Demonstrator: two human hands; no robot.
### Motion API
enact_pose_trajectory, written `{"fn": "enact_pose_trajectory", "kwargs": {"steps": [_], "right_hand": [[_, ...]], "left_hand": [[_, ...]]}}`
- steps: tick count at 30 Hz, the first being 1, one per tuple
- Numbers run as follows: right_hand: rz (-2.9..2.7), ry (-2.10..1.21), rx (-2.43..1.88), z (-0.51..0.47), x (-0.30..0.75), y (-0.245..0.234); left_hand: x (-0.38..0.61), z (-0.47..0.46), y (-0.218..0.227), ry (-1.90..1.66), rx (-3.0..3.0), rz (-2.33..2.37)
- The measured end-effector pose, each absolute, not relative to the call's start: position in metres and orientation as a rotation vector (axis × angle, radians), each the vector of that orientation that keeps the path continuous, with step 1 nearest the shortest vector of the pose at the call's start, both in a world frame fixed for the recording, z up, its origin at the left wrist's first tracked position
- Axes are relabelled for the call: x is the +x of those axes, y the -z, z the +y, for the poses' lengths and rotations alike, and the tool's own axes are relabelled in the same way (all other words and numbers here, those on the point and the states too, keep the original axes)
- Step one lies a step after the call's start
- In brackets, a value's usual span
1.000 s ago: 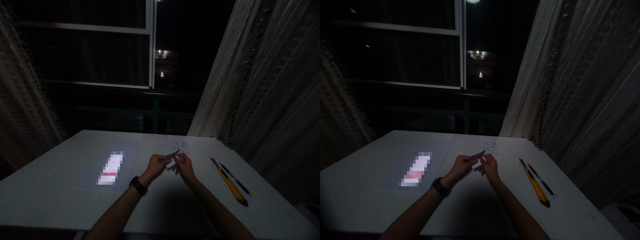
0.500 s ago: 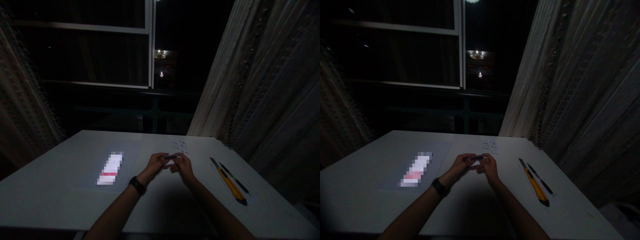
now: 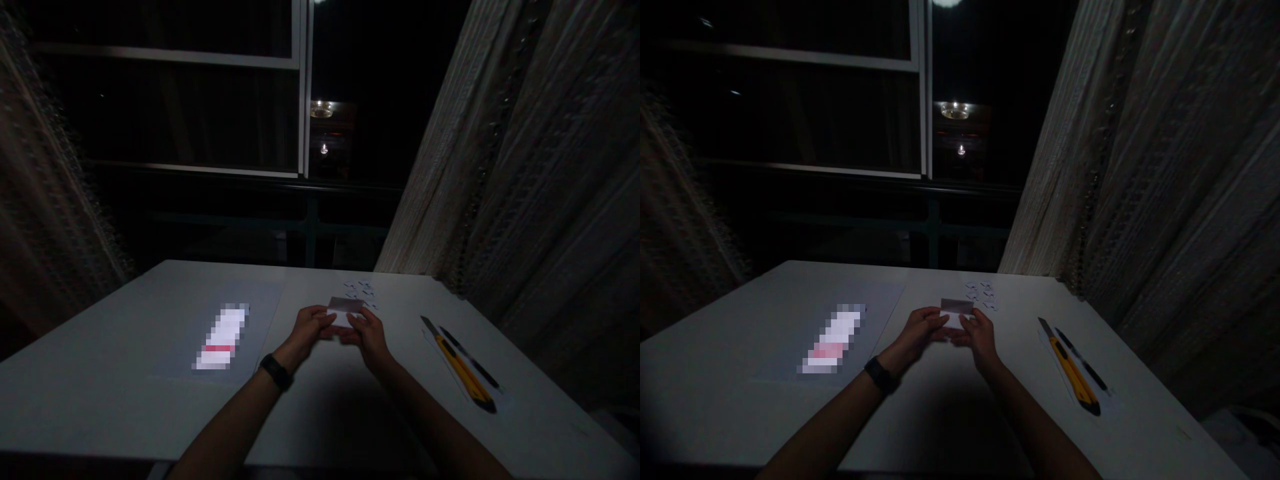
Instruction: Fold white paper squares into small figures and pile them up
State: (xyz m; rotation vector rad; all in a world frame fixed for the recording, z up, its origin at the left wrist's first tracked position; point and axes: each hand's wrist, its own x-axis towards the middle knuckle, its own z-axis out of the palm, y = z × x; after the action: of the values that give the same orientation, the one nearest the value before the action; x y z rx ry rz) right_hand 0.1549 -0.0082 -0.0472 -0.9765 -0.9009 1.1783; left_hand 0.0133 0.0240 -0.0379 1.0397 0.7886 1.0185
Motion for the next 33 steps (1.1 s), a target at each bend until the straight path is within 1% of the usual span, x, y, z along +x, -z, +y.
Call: {"fn": "enact_pose_trajectory", "kwargs": {"steps": [4, 11, 20, 28, 33], "right_hand": [[-0.888, -1.231, -0.990, -0.008, 0.157, 0.046], [-0.900, -1.219, -0.987, -0.008, 0.157, 0.046], [-0.924, -1.237, -0.985, -0.010, 0.158, 0.042], [-1.089, -1.234, -0.943, -0.015, 0.155, 0.035], [-1.000, -1.261, -0.959, -0.012, 0.155, 0.041]], "left_hand": [[0.010, 0.024, 0.035, -1.012, 1.026, 0.807], [0.007, 0.027, 0.039, -0.999, 1.040, 0.772], [0.005, 0.026, 0.032, -1.007, 1.009, 0.782], [0.007, 0.029, 0.034, -1.061, 0.973, 0.812], [0.008, 0.026, 0.034, -1.063, 1.007, 0.809]]}}
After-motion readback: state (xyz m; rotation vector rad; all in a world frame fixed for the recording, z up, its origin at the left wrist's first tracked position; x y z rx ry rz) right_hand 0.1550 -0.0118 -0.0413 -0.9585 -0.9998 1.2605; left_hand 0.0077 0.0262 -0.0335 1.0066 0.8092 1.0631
